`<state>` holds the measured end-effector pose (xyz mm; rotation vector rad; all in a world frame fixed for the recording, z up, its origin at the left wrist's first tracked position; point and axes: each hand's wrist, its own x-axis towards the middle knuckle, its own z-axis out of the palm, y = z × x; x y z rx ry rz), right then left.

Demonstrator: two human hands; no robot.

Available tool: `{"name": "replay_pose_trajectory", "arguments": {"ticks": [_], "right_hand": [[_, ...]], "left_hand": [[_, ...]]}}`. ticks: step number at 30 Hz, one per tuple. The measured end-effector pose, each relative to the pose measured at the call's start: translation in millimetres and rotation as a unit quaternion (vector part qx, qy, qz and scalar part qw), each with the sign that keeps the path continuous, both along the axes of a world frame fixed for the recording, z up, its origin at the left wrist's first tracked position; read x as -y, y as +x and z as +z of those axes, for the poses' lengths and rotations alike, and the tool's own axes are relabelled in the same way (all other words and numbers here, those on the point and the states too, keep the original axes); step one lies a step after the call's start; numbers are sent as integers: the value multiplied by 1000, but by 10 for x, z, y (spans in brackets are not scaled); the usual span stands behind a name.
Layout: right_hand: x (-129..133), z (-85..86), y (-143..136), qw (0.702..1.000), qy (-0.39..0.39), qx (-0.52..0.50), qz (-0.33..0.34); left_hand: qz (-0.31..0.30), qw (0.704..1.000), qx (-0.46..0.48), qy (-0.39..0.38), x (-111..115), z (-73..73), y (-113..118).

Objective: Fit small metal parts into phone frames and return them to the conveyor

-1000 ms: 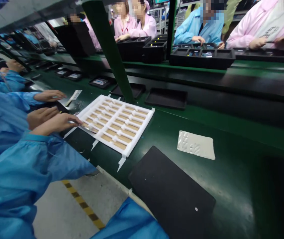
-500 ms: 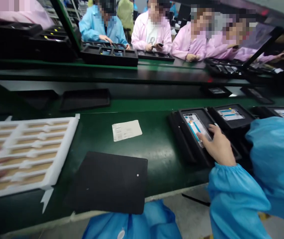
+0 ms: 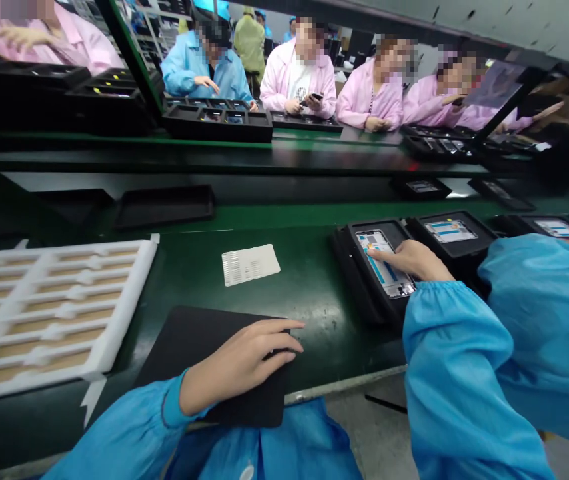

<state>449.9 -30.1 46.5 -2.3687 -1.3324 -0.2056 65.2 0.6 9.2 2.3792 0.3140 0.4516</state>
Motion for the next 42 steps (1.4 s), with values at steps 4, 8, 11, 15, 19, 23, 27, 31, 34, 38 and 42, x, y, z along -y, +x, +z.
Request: {"name": "replay_pose_trajectory", "arguments": {"ticks": [4,8,11,15,19,23,27,31,34,38,42], "right_hand": [[126,233,-320,999,24,-21,-29],[292,382,-1013,978,181,-102,4],[267,347,-1454,945,155,-264,112],[150,60,-1555,960,150,-220,91],[176,-361,-1588,993,24,19,111],[111,-678,-1814,972,-105,186,99],[-126,-715,-1853,963,-169,197,66],[-151,-401,-1916,965,-128,211,92],[-178,-93,-2130,965,-34,213,148],[-742,-37,-2390,958,-8,186,216],[-1667,-455,-2373,960,-19,121,250]], "left_hand": [[37,983,32,-177,-26,-73,228],[77,885,126,-441,0,-90,562],[93,795,213,-560,9,-66,717],[159,770,210,-581,-89,-85,499],[273,753,226,-554,-336,-207,-68],[349,733,234,-535,-559,-328,-459],[354,741,225,-524,-610,-420,-525],[307,775,195,-516,-543,-416,-532],[235,805,160,-521,-490,-324,-575],[202,829,106,-510,-465,-214,-641],[187,856,76,-476,-499,-211,-702]]}}
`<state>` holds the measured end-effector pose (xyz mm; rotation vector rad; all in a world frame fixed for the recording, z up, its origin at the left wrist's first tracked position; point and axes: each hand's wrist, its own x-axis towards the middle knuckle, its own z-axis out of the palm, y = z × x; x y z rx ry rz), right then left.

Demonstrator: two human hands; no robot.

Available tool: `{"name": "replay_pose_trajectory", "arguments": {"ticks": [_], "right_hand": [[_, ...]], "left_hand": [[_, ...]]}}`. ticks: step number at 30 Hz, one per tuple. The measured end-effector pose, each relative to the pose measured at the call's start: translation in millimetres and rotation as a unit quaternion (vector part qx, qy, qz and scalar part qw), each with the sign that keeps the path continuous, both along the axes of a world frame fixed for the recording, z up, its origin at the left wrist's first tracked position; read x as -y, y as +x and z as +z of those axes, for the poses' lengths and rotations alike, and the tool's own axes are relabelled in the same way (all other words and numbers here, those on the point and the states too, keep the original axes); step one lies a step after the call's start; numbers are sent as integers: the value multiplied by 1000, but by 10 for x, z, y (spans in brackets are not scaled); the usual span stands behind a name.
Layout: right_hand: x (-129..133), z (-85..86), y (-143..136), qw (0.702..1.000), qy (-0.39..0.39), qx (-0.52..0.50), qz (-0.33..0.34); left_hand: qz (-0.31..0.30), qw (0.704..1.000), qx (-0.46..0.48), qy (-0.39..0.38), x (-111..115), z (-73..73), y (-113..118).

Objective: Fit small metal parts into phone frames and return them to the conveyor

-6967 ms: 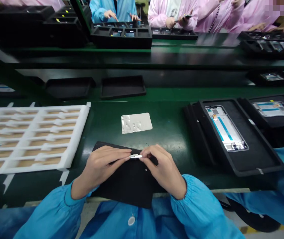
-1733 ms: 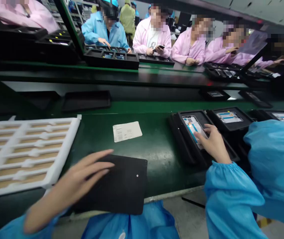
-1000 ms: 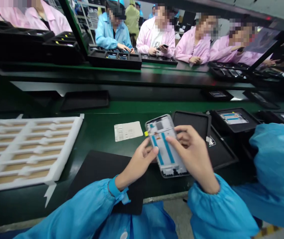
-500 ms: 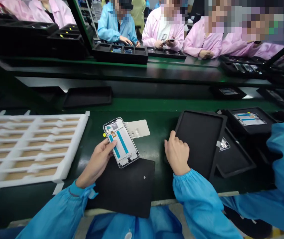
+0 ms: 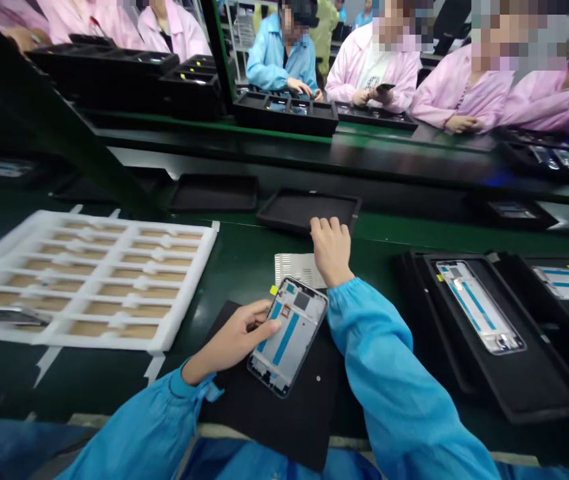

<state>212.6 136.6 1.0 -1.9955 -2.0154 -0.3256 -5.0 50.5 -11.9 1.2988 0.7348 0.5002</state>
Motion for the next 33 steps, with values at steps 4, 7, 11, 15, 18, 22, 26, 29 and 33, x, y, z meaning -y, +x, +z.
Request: {"name": "replay_pose_trajectory", "arguments": {"ticks": [4,7,11,15,18,22,26,29,33], "right_hand": [[-524,-448,105,998,0,-65,19],[-533,-603,146,991,16,-128,31],[-253,-565,205,977,4,-200,71],[74,-497,251,952,-93,-240,167],[200,-520,256,940,-132,-246,198],[214,-543,264,942,-133,-237,194],[223,-508,245,943,-149,-215,207],[262,-497,203,943,-151,-209,209],[288,-558,184,943,-127,-242,191]], "left_hand": [[-53,993,-59,88,-17,-19,-35],[-83,973,-138,166,-21,-51,-19],[-90,943,-153,281,-73,-139,53],[-105,920,-178,333,-131,-214,118],[-98,910,-203,348,-139,-240,138],[-94,898,-217,372,-128,-250,147],[-101,881,-237,397,-120,-244,160],[-112,874,-246,404,-111,-227,167],[-124,876,-250,394,-108,-188,176]]}}
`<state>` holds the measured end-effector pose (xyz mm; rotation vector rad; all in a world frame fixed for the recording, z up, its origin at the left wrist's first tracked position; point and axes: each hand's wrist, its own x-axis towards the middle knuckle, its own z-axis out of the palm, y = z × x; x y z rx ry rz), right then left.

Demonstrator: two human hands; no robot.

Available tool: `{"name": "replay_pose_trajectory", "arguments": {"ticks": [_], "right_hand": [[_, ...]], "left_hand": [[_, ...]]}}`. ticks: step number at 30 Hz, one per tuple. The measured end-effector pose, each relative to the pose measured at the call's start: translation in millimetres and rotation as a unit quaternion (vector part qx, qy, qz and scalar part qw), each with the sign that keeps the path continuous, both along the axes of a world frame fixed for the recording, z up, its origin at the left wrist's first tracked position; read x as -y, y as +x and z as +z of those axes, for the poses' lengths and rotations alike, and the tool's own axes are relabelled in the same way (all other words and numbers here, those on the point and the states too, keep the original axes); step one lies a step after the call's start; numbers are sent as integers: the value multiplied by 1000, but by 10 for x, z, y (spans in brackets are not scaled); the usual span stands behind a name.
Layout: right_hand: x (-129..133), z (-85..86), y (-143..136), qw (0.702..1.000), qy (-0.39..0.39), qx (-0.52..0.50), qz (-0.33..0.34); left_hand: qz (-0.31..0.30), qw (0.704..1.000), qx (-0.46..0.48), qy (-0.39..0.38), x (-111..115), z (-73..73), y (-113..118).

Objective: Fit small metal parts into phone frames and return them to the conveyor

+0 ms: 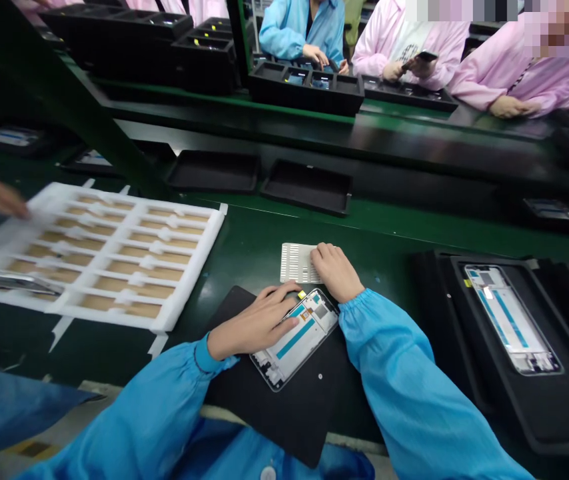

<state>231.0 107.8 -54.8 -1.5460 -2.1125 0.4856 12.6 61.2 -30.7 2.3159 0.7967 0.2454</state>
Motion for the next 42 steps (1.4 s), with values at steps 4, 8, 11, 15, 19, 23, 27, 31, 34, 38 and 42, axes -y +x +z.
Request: {"name": "replay_pose_trajectory", "arguments": {"ticks": [4,8,11,15,19,23,27,31,34,38,42], "right_hand": [[-60,-88,35,993,26,-90,-78],[-79,14,43,962,53,-212,-164],[126,287,10,944,48,-277,-173],[713,764,-80,933,13,-331,-143],[1245,1041,-140,952,-3,-279,-122],[1415,1009,-158,972,-90,-213,-47],[1379,930,-219,965,-184,-185,-1],[1347,944,-294,966,-192,-172,6],[1363,951,-317,962,-199,-187,7],[1448,909,-297,952,-202,-228,-22],[1558,810,-237,964,-96,-228,-100]], "left_hand": [[-3,1000,-7,-22,-20,9,17],[-5,999,5,-50,-8,42,4],[20,996,34,-82,67,198,-56],[45,995,20,-87,200,478,-169],[45,997,-21,61,293,534,-207],[42,993,-3,107,353,391,-166],[51,985,86,138,413,281,-160],[36,974,166,148,461,247,-181],[46,966,203,152,493,237,-168],[78,964,201,157,530,231,-126],[120,959,199,162,541,232,-95]]}}
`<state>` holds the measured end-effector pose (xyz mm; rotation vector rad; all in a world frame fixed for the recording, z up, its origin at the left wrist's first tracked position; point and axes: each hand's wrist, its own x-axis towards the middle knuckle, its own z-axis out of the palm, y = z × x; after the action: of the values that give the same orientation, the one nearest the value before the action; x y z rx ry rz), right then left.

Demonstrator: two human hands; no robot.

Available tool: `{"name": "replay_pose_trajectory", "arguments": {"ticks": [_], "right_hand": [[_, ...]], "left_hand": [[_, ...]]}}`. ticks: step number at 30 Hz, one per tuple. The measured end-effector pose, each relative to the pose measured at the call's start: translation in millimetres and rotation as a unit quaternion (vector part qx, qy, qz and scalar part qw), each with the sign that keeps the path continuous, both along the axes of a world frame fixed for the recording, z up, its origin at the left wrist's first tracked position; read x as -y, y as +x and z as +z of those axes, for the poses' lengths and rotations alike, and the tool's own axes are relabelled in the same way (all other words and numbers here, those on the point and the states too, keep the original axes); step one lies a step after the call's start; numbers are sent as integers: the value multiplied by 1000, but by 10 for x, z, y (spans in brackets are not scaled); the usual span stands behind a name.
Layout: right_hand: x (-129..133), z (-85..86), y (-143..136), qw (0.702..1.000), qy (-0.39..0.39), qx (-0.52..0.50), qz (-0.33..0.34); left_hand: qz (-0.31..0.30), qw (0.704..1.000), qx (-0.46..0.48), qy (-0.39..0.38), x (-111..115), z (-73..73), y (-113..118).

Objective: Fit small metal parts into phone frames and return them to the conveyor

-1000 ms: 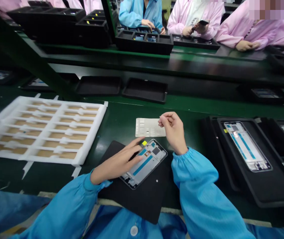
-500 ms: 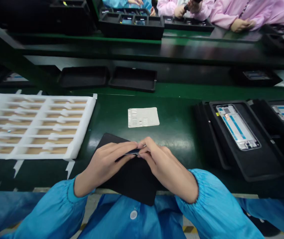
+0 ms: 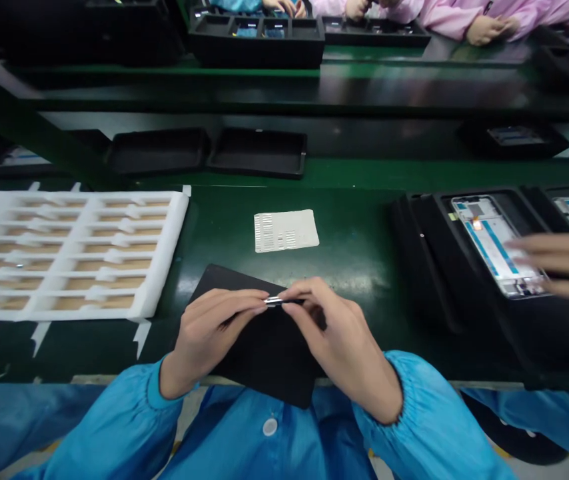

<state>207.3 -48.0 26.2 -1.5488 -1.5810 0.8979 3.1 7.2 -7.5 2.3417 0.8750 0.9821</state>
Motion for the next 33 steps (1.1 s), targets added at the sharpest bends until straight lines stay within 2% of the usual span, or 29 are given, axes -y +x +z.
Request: {"name": "replay_pose_trajectory", "arguments": {"ticks": [3,7,10,13,17,19,22,24,27,30,33], "right_hand": [[24,-126,39,996,72,42,-28],[-6,-285,49,994,106,20,17],[-17,-360,42,986,163,11,35],[-17,-428,50,968,232,84,53],[-14,-512,85,927,313,196,63],[-13,-510,103,924,317,202,74],[-76,-428,133,947,274,144,85],[-224,-366,155,963,243,99,57],[-649,-383,172,974,198,113,2],[-1158,-550,158,974,129,180,37],[-1495,-735,127,969,100,213,74]], "left_hand": [[27,1000,-12,4,-5,8,30],[42,998,-41,9,-8,37,83],[41,998,-39,8,-12,65,117],[38,999,-35,6,-30,74,132],[9,999,-37,37,-51,24,84],[-13,995,-47,83,-41,-16,28],[-36,987,-79,137,-30,-54,-52],[-41,985,-95,137,-85,-55,-71],[-65,991,-108,39,-342,-49,-32],[-98,978,-127,-130,-718,-87,40],[-89,955,-143,-243,-988,-169,74]]}}
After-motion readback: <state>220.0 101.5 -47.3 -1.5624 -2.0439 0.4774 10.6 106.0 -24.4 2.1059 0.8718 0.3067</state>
